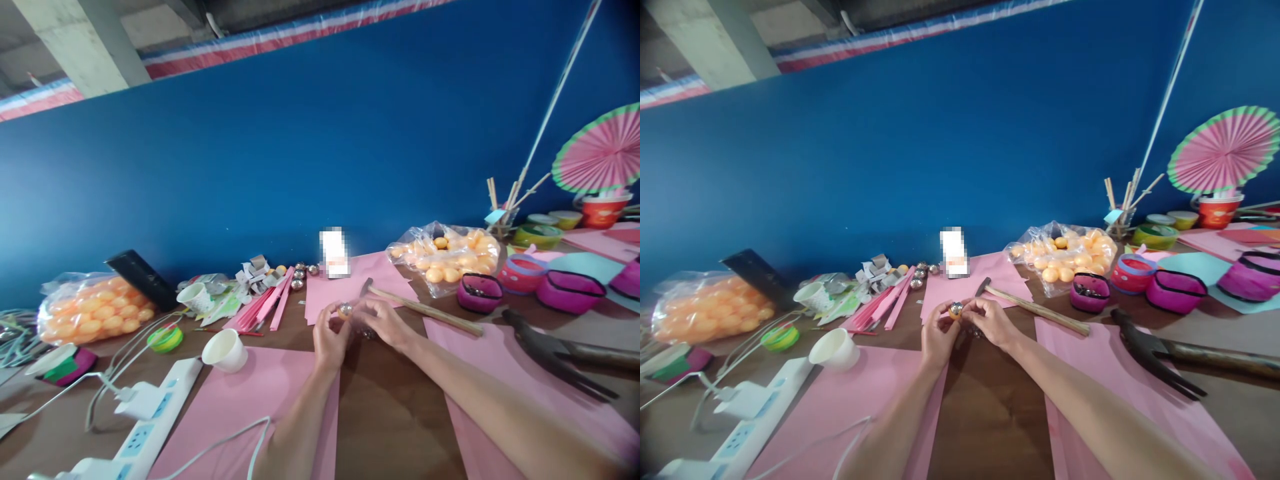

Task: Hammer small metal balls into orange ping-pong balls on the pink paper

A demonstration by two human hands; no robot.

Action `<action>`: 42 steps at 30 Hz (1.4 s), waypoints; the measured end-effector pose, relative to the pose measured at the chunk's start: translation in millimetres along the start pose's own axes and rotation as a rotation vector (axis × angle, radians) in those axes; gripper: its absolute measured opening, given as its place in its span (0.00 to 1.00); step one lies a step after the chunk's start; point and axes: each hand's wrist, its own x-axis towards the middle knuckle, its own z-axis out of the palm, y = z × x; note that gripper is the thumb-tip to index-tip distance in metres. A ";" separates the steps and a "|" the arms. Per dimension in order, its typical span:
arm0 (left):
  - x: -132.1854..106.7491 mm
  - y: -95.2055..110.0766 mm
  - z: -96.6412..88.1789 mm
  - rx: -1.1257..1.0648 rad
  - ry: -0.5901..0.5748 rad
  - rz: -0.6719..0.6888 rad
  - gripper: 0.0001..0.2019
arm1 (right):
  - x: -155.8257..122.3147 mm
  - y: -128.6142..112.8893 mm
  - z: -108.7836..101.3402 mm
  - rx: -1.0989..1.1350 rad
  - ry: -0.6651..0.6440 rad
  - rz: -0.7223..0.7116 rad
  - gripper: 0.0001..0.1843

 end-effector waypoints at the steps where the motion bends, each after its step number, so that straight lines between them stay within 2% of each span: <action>1: 0.0 -0.1 -0.1 0.000 -0.003 -0.002 0.18 | 0.0 -0.1 0.2 -0.004 -0.001 -0.002 0.16; 42: 0.1 -1.6 -0.4 -0.016 -0.027 0.038 0.17 | 1.4 8.8 -3.5 0.010 -0.041 0.000 0.14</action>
